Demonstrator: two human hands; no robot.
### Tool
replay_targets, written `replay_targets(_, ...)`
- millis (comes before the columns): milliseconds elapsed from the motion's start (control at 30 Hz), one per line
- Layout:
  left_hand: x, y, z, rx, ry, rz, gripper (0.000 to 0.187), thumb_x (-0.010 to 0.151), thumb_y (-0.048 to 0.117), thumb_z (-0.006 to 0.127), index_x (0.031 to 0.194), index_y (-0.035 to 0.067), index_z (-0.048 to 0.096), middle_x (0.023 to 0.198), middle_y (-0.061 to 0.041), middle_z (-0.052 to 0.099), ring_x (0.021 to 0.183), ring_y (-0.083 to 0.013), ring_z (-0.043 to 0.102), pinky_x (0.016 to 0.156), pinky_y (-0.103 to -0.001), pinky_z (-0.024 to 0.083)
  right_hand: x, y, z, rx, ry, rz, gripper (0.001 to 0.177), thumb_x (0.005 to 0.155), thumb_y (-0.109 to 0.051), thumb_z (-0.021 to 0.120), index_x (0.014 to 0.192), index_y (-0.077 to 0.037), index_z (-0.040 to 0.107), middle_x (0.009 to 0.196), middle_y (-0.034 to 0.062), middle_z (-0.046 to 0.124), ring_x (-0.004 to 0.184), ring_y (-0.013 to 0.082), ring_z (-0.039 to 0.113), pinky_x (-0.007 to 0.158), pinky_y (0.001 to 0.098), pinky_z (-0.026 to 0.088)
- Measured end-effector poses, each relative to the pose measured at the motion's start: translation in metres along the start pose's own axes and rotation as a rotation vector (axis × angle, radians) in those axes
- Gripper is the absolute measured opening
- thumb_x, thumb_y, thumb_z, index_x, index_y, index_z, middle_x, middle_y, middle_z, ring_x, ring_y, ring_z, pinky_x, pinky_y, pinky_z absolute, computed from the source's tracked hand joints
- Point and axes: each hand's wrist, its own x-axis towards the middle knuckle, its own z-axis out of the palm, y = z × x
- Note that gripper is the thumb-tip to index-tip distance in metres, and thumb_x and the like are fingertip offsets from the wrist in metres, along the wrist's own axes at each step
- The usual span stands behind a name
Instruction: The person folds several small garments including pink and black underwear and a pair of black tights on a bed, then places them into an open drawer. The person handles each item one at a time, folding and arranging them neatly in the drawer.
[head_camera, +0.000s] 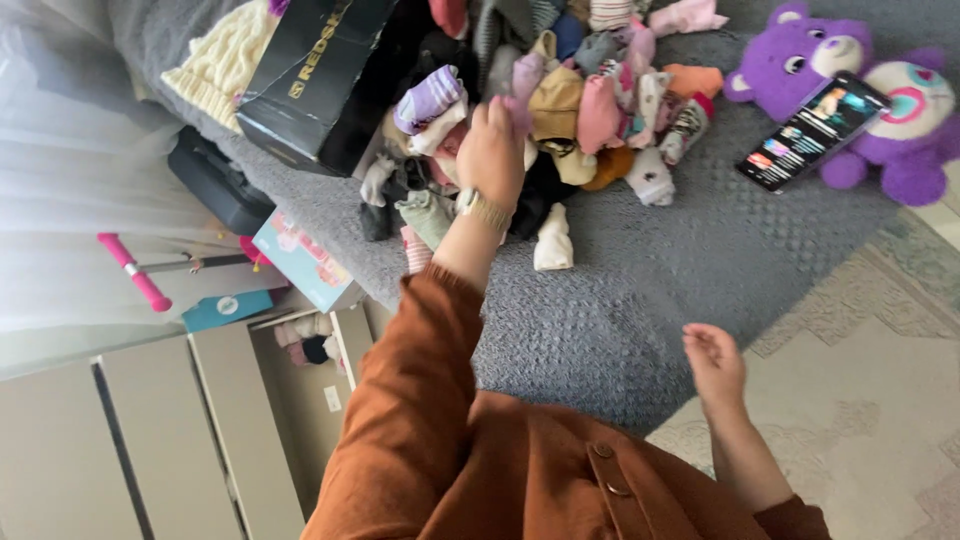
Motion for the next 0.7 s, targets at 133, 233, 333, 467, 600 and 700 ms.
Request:
replay_targets(133,-0.108,0.052,-0.055,0.128,-0.067,-0.049,0.040,0.087,0.043,0.070,0.112,0.015,0.056,0.088,-0.005,0.064,0.072,-0.0329,0.074,0.060,-0.047,0.060,-0.046,-0.094,0.039,-0.103,-0.087,-0.316,0.047,0.089,-0.011,0.080,0.133,-0.006,0.065,0.122,0.0141,0.059,0.119,0.0321,0.064,0.096,0.0404,0.056)
replay_targets(233,-0.184,0.068,-0.064,-0.235,-0.381,-0.117,0.033,0.085,0.035,0.074,0.103,0.012,0.058,0.082,-0.014,0.072,0.077,-0.0408,0.074,0.065,-0.053,0.059,-0.064,-0.145,0.068,-0.247,-0.210,-0.864,0.073,0.086,-0.027,0.079,0.147,0.000,0.049,0.140,0.0229,0.053,0.131,0.0382,0.054,0.103,0.0493,0.052)
replay_targets(333,-0.235,0.087,-0.079,-0.468,-0.593,-0.238,0.032,0.079,0.040,0.072,0.102,0.020,0.065,0.077,-0.009,0.073,0.082,-0.0376,0.074,0.070,-0.052,0.057,-0.090,-0.164,0.083,-0.384,-0.237,-0.996,0.085,0.082,-0.032,0.084,0.152,-0.002,0.046,0.146,0.0268,0.050,0.133,0.0446,0.052,0.109,0.0564,0.046)
replay_targets(467,-0.266,0.066,-0.071,-0.943,-0.686,-0.414,0.024,0.082,0.034,0.066,0.100,0.018,0.068,0.070,-0.005,0.069,0.068,-0.0226,0.071,0.061,-0.036,0.058,-0.114,-0.159,0.085,-0.367,-0.326,-0.750,0.080,0.081,-0.021,0.084,0.152,-0.009,0.048,0.120,0.0228,0.061,0.102,0.0444,0.067,0.077,0.0515,0.062)
replay_targets(600,-0.286,0.043,-0.057,-1.136,-0.712,-0.352,0.025,0.081,0.027,0.068,0.101,0.014,0.073,0.071,-0.008,0.069,0.062,-0.0197,0.067,0.053,-0.031,0.056,-0.130,-0.126,0.084,-0.113,-0.300,-0.467,0.042,0.094,-0.021,0.074,0.135,-0.016,0.068,0.116,0.0115,0.075,0.107,0.0260,0.072,0.088,0.0404,0.061)
replay_targets(700,-0.275,0.052,-0.135,-1.026,-0.664,-0.250,0.026,0.077,0.028,0.077,0.101,0.017,0.074,0.073,-0.003,0.070,0.067,-0.0173,0.066,0.061,-0.032,0.055,-0.139,-0.135,0.077,-0.094,-0.286,-0.466,0.022,0.100,-0.016,0.068,0.121,-0.017,0.076,0.108,0.0072,0.079,0.102,0.0214,0.074,0.089,0.0374,0.059)
